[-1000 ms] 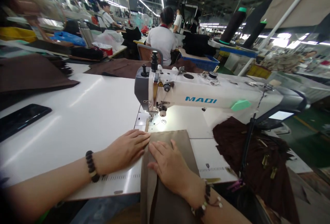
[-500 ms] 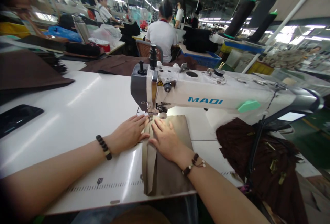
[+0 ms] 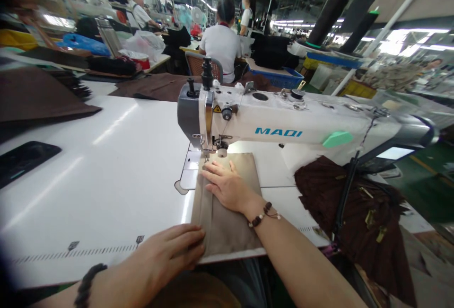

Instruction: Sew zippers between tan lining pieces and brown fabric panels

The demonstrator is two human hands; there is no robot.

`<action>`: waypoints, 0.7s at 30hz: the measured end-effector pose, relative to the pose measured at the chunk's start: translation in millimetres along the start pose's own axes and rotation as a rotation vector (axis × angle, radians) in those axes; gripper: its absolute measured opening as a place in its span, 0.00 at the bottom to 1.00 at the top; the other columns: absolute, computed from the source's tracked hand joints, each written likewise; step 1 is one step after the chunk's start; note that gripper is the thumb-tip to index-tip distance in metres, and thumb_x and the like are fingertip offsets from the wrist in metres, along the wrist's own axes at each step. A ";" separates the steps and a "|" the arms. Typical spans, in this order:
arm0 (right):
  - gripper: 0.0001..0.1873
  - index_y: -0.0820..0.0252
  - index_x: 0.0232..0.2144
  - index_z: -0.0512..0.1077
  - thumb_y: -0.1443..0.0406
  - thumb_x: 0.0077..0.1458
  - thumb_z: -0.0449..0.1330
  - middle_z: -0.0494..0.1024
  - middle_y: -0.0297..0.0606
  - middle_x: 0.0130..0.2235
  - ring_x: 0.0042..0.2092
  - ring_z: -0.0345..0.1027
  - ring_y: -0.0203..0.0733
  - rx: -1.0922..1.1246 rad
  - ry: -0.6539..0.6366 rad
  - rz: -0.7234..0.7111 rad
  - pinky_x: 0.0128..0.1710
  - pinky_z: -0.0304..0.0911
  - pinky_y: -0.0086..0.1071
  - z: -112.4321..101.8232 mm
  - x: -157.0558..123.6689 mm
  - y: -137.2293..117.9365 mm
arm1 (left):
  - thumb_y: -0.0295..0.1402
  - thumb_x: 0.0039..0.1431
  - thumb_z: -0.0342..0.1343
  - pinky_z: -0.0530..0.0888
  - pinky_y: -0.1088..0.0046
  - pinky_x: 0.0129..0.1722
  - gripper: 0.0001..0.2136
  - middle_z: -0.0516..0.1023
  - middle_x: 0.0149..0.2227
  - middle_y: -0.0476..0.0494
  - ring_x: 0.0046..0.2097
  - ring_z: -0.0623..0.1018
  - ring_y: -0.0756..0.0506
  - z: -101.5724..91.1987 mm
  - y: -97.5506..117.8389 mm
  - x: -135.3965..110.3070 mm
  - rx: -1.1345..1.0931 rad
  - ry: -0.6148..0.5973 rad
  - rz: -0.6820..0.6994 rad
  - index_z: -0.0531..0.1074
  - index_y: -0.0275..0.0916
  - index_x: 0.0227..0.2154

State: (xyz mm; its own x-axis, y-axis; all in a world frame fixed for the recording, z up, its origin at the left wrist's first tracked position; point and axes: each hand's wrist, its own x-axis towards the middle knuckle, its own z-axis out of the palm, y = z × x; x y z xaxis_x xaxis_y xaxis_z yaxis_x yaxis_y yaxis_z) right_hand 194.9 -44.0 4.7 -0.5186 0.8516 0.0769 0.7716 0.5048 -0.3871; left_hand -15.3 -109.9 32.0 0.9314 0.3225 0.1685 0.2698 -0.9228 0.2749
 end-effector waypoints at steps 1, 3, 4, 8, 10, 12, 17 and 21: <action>0.20 0.54 0.56 0.58 0.65 0.62 0.48 0.55 0.38 0.60 0.62 0.42 0.43 -0.018 -0.016 -0.005 0.59 0.36 0.56 -1.0 1.1 -0.4 | 0.26 0.64 0.37 0.69 0.70 0.50 0.16 0.72 0.47 0.38 0.48 0.72 0.45 0.7 2.1 -2.3 -0.004 -0.001 0.015 0.70 0.35 0.45; 0.21 0.55 0.57 0.57 0.65 0.62 0.48 0.53 0.38 0.61 0.63 0.41 0.43 -0.069 -0.052 -0.025 0.59 0.35 0.57 -3.3 2.7 -2.1 | 0.25 0.64 0.35 0.68 0.69 0.52 0.18 0.71 0.49 0.37 0.49 0.71 0.44 0.1 3.8 -4.5 -0.016 -0.010 0.048 0.69 0.33 0.46; 0.21 0.56 0.57 0.56 0.66 0.62 0.48 0.53 0.38 0.61 0.63 0.40 0.43 -0.097 -0.071 -0.039 0.59 0.34 0.58 -4.7 2.1 -3.9 | 0.25 0.64 0.35 0.67 0.69 0.52 0.17 0.72 0.48 0.37 0.49 0.71 0.44 -1.2 3.8 -5.0 -0.038 -0.020 0.055 0.69 0.32 0.46; 0.22 0.60 0.59 0.53 0.65 0.63 0.46 0.51 0.39 0.61 0.62 0.41 0.41 -0.147 -0.144 -0.092 0.60 0.34 0.54 -9.0 -24.2 -24.0 | 0.25 0.63 0.40 0.71 0.79 0.46 0.15 0.75 0.43 0.45 0.44 0.74 0.50 -3.5 -5.3 -11.2 -0.208 -0.031 -0.064 0.72 0.39 0.41; 0.22 0.60 0.59 0.52 0.64 0.63 0.45 0.51 0.37 0.62 0.63 0.40 0.38 -0.112 -0.158 -0.117 0.62 0.34 0.49 -6.2 -51.7 -42.4 | 0.24 0.61 0.40 0.71 0.81 0.46 0.16 0.74 0.45 0.47 0.45 0.74 0.51 5.2 -18.7 -17.1 -0.177 0.057 -0.157 0.70 0.42 0.44; 0.22 0.61 0.59 0.52 0.63 0.64 0.44 0.52 0.35 0.61 0.63 0.38 0.34 -0.069 -0.151 -0.141 0.63 0.31 0.44 2.0 -80.1 -62.8 | 0.26 0.58 0.42 0.70 0.78 0.49 0.19 0.69 0.53 0.45 0.50 0.72 0.49 23.4 -36.2 -20.8 -0.024 0.167 -0.188 0.66 0.42 0.51; 0.18 0.62 0.51 0.61 0.62 0.65 0.40 0.63 0.34 0.56 0.60 0.48 0.28 0.050 0.021 -0.226 0.63 0.32 0.33 14.4 -127.1 -85.3 | 0.28 0.52 0.48 0.71 0.68 0.49 0.19 0.71 0.51 0.48 0.50 0.73 0.41 74.5 -60.6 -18.9 0.176 0.164 -0.063 0.71 0.46 0.47; 0.11 0.60 0.40 0.69 0.65 0.61 0.48 0.74 0.37 0.41 0.46 0.66 0.31 0.120 0.691 0.245 0.47 0.61 0.23 -25.2 -165.5 -49.2 | 0.34 0.55 0.50 0.71 0.62 0.50 0.20 0.67 0.55 0.44 0.53 0.70 0.37 88.6 -61.9 -24.9 0.172 0.152 -0.066 0.67 0.45 0.52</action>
